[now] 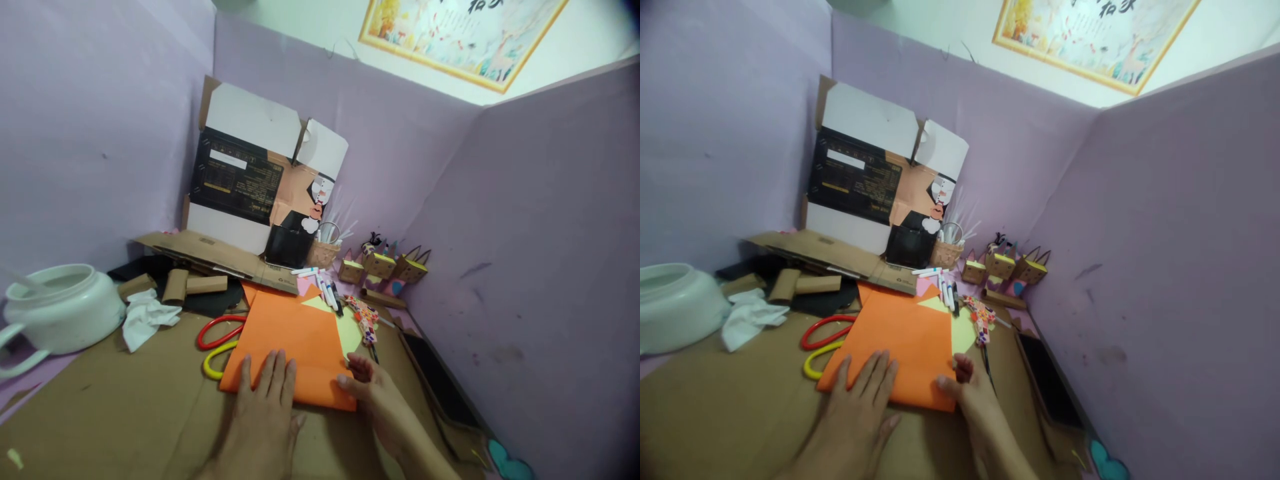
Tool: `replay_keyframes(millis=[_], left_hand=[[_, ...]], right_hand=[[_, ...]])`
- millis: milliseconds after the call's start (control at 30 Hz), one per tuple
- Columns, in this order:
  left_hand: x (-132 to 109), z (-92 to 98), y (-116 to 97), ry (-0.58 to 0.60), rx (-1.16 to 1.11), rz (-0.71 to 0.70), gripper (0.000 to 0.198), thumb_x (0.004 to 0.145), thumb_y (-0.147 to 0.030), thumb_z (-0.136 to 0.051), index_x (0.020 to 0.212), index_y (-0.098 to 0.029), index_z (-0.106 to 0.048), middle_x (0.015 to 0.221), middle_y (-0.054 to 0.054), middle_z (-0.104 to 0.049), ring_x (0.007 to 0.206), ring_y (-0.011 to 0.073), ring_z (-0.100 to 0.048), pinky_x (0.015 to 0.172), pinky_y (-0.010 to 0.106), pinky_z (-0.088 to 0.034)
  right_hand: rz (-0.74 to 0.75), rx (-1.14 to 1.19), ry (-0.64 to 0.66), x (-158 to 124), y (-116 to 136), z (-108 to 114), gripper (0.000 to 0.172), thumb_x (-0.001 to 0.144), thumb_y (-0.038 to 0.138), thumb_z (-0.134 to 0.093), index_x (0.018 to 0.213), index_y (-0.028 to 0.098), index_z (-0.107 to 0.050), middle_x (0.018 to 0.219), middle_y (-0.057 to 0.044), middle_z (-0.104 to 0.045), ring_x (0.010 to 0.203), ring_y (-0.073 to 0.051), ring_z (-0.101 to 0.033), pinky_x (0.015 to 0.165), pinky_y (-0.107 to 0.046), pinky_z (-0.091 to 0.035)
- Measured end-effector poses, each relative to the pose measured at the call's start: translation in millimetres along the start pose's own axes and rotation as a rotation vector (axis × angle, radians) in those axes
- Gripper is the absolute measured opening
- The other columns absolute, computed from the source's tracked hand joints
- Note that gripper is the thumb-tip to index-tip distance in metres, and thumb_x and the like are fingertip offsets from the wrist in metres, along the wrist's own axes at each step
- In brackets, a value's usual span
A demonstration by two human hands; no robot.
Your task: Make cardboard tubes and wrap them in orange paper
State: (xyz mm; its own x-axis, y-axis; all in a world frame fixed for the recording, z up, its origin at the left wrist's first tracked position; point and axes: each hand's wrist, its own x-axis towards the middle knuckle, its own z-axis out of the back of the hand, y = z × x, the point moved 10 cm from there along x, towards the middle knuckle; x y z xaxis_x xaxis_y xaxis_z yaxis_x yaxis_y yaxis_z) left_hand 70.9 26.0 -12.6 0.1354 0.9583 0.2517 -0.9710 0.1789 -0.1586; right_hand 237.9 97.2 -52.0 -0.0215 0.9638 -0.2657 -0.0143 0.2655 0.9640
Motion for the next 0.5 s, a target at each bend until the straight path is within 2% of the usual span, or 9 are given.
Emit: replay_keyframes(millis=[67, 100, 200, 267, 367, 400, 433, 500], left_hand=[[-1, 0.7, 0, 0.000, -0.004, 0.007, 0.055, 0.089, -0.048, -0.037, 0.130, -0.012, -0.048, 0.137, 0.015, -0.043, 0.128, 0.0332, -0.039, 0.104, 0.063, -0.012], [-1, 0.6, 1, 0.003, -0.004, 0.008, 0.054, 0.089, -0.046, -0.037, 0.129, -0.011, -0.049, 0.136, 0.016, -0.044, 0.128, 0.0336, -0.040, 0.104, 0.064, -0.011], [-3, 0.7, 1, -0.020, 0.005, -0.029, 0.052, 0.090, -0.042, -0.037, 0.127, -0.009, -0.052, 0.133, 0.017, -0.049, 0.124, 0.0350, -0.044, 0.101, 0.064, -0.012], [-5, 3.7, 0, -0.089, 0.027, -0.078, 0.049, 0.089, -0.039, -0.038, 0.125, -0.010, -0.054, 0.131, 0.016, -0.052, 0.121, 0.0334, -0.048, 0.103, 0.061, -0.006], [-9, 10.4, -4, -0.212, 0.096, -0.160, 0.043, 0.088, -0.032, -0.042, 0.124, -0.012, -0.054, 0.129, 0.014, -0.055, 0.119, 0.0303, -0.050, 0.106, 0.053, 0.012], [-11, 12.7, -5, -0.238, 0.117, -0.180, 0.043, 0.086, -0.029, -0.043, 0.124, -0.012, -0.054, 0.129, 0.013, -0.055, 0.119, 0.0300, -0.050, 0.106, 0.052, 0.014], [-14, 16.3, -6, -0.266, 0.128, -0.193, 0.043, 0.085, -0.026, -0.044, 0.125, -0.011, -0.053, 0.130, 0.013, -0.055, 0.120, 0.0304, -0.049, 0.107, 0.052, 0.013], [-22, 29.0, -4, -0.342, 0.107, -0.182, 0.046, 0.084, -0.026, -0.045, 0.125, -0.008, -0.051, 0.132, 0.016, -0.053, 0.123, 0.0324, -0.044, 0.109, 0.055, 0.002]], right_hand=[[-0.023, 0.060, -0.020, -2, 1, 3, 0.055, 0.056, 0.026, -0.074, 0.105, 0.015, -0.050, 0.113, -0.016, -0.062, 0.102, -0.030, -0.063, 0.079, -0.038, -0.054], [-0.050, 0.107, 0.010, -4, 1, -1, 0.056, 0.056, 0.025, -0.075, 0.105, 0.014, -0.050, 0.113, -0.016, -0.063, 0.100, -0.030, -0.064, 0.081, -0.038, -0.053], [-0.150, 0.251, 0.220, -14, 3, -27, 0.049, 0.056, 0.022, -0.075, 0.099, 0.012, -0.055, 0.098, -0.014, -0.070, 0.092, -0.029, -0.068, 0.085, -0.039, -0.051], [-0.209, 0.299, 0.332, -24, 4, -44, 0.043, 0.055, 0.020, -0.074, 0.094, 0.010, -0.061, 0.091, -0.014, -0.072, 0.091, -0.029, -0.068, 0.088, -0.040, -0.049], [-0.213, 0.325, 0.387, -33, 6, -57, 0.048, 0.049, 0.016, -0.076, 0.095, 0.010, -0.064, 0.093, -0.013, -0.073, 0.094, -0.030, -0.067, 0.088, -0.041, -0.049], [-0.197, 0.334, 0.396, -36, 6, -60, 0.051, 0.048, 0.014, -0.076, 0.097, 0.011, -0.064, 0.095, -0.013, -0.073, 0.095, -0.030, -0.066, 0.087, -0.041, -0.049], [-0.181, 0.343, 0.405, -39, 7, -63, 0.055, 0.046, 0.013, -0.075, 0.100, 0.011, -0.064, 0.095, -0.013, -0.072, 0.095, -0.031, -0.066, 0.088, -0.041, -0.049], [-0.151, 0.359, 0.412, -44, 8, -66, 0.060, 0.045, 0.012, -0.075, 0.104, 0.012, -0.063, 0.095, -0.013, -0.072, 0.095, -0.031, -0.066, 0.087, -0.042, -0.049]])
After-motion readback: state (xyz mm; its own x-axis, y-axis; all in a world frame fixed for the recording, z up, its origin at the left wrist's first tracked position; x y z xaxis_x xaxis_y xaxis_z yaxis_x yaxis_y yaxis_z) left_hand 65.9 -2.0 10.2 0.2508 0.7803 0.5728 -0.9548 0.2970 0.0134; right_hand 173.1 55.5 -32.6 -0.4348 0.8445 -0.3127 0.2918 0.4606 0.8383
